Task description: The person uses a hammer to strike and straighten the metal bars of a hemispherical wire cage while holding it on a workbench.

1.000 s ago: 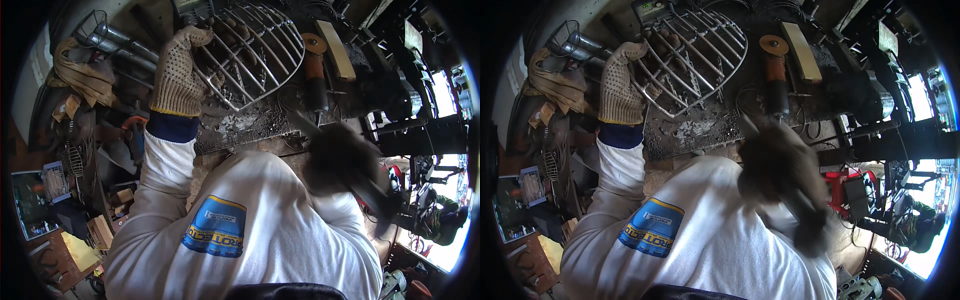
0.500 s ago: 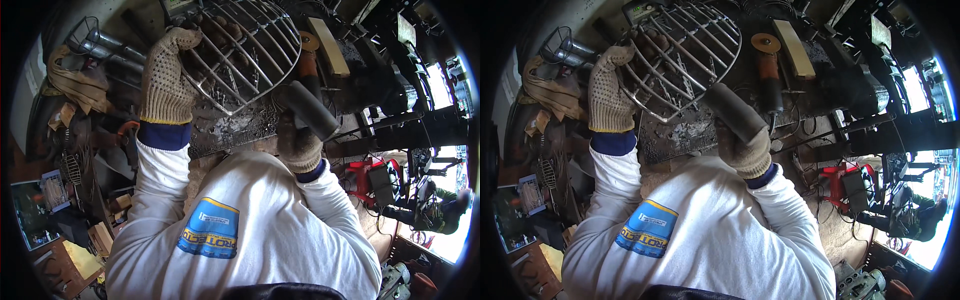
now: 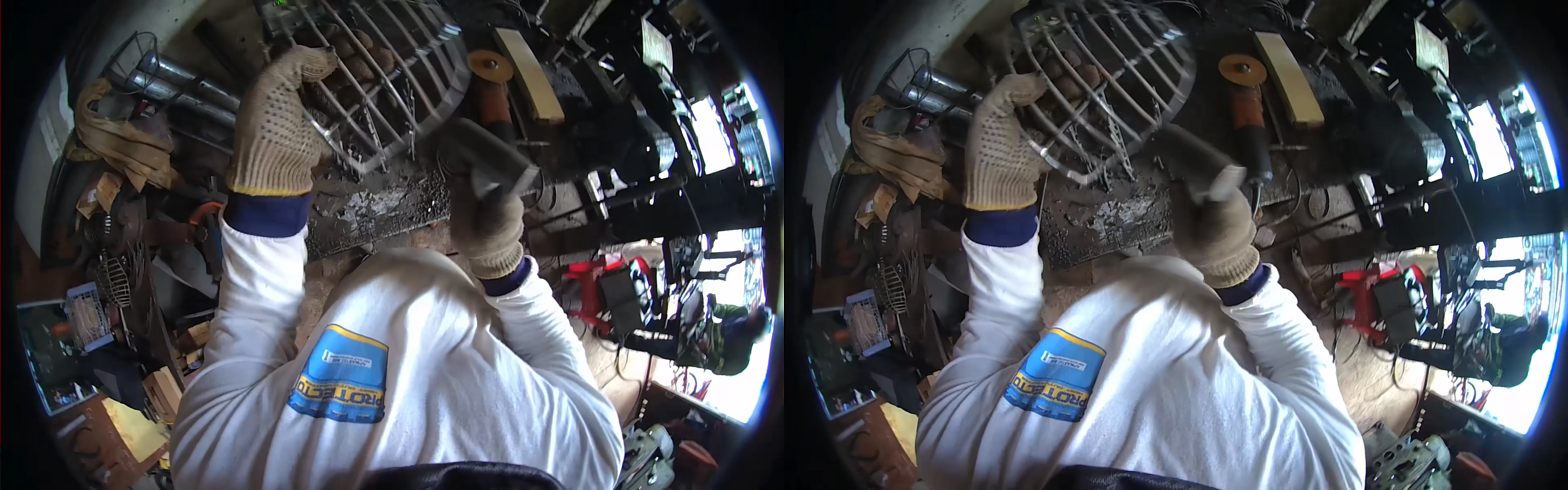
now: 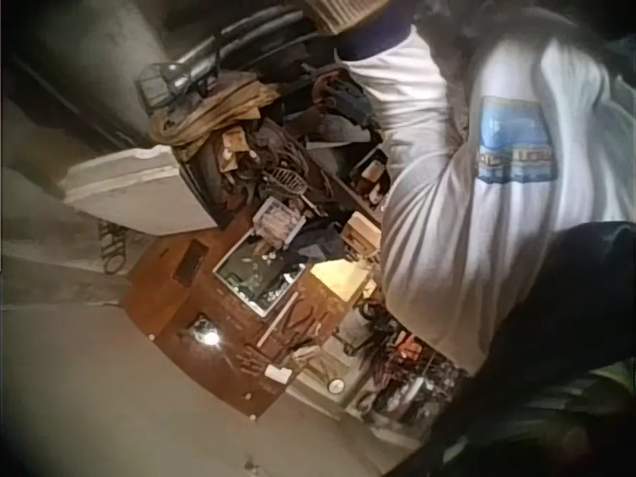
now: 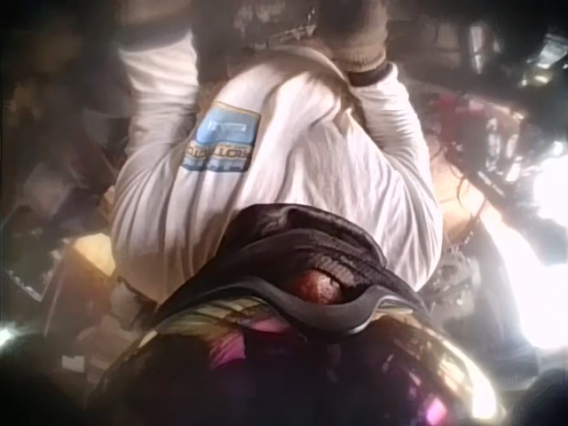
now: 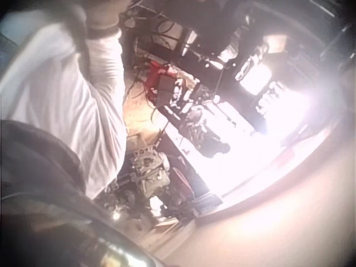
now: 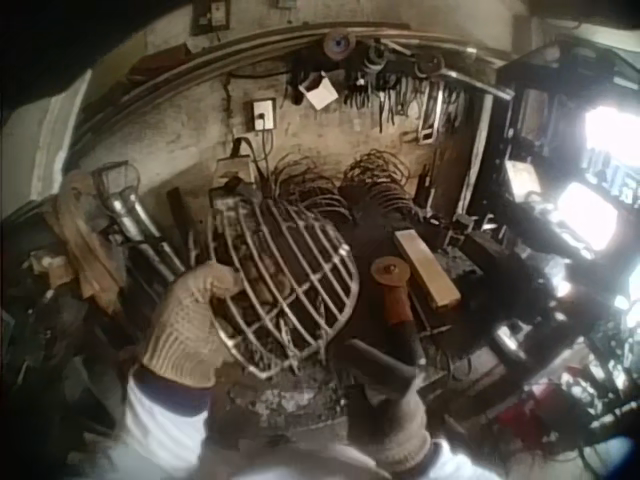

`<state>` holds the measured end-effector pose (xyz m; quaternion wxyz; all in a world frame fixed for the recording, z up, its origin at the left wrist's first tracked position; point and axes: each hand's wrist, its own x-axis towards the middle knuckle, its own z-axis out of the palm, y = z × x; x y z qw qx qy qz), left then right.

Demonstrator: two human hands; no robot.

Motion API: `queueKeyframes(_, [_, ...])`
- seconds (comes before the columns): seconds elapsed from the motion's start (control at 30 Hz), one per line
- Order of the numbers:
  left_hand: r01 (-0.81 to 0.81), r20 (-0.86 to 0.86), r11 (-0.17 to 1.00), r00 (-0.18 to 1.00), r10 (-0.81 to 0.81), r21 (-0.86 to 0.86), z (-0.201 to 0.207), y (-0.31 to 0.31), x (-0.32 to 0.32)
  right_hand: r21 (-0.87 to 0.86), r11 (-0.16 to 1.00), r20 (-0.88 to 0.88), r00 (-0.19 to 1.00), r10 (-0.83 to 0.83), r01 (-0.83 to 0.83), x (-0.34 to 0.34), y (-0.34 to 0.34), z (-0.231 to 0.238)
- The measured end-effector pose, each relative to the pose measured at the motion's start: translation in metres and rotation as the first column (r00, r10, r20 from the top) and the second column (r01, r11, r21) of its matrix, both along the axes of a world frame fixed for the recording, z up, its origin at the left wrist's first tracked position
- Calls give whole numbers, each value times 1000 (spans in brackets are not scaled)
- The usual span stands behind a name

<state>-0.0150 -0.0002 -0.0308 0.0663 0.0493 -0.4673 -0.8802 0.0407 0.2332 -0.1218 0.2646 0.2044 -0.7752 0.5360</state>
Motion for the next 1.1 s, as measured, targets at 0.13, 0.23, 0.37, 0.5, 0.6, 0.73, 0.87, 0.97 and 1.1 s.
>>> queueKeyframes(0.13, [-145,29,988,989,146,-47,12,-27,-9,-605,774,17,969,245,-185,7,6,-16])
queueKeyframes(0.23, [-89,-84,991,992,97,98,4,-16,11,-689,720,141,959,248,-85,9,19,-35])
queueKeyframes(0.37, [46,-21,988,999,-44,150,-11,-41,8,-69,992,55,994,-99,103,9,26,-67])
queueKeyframes(0.5, [124,-113,956,989,-97,265,-17,-42,8,14,991,99,987,-130,130,13,28,-83])
queueKeyframes(0.6, [255,-213,897,959,-187,361,-18,-44,6,-517,853,339,932,127,72,20,16,-58])
queueKeyframes(0.73, [182,-185,936,974,-130,300,-4,-22,11,137,973,50,979,-195,187,14,33,-93])
queueKeyframes(0.87, [2,-111,977,994,22,214,-5,-21,11,-534,843,314,941,126,65,18,22,-65])
queueKeyframes(0.97, [-9,-102,978,994,31,211,-5,-23,12,-555,830,321,934,156,52,18,22,-66])
queueKeyframes(1.1, [330,-300,867,927,-224,373,-18,-45,8,-499,865,273,956,107,45,14,28,-86])
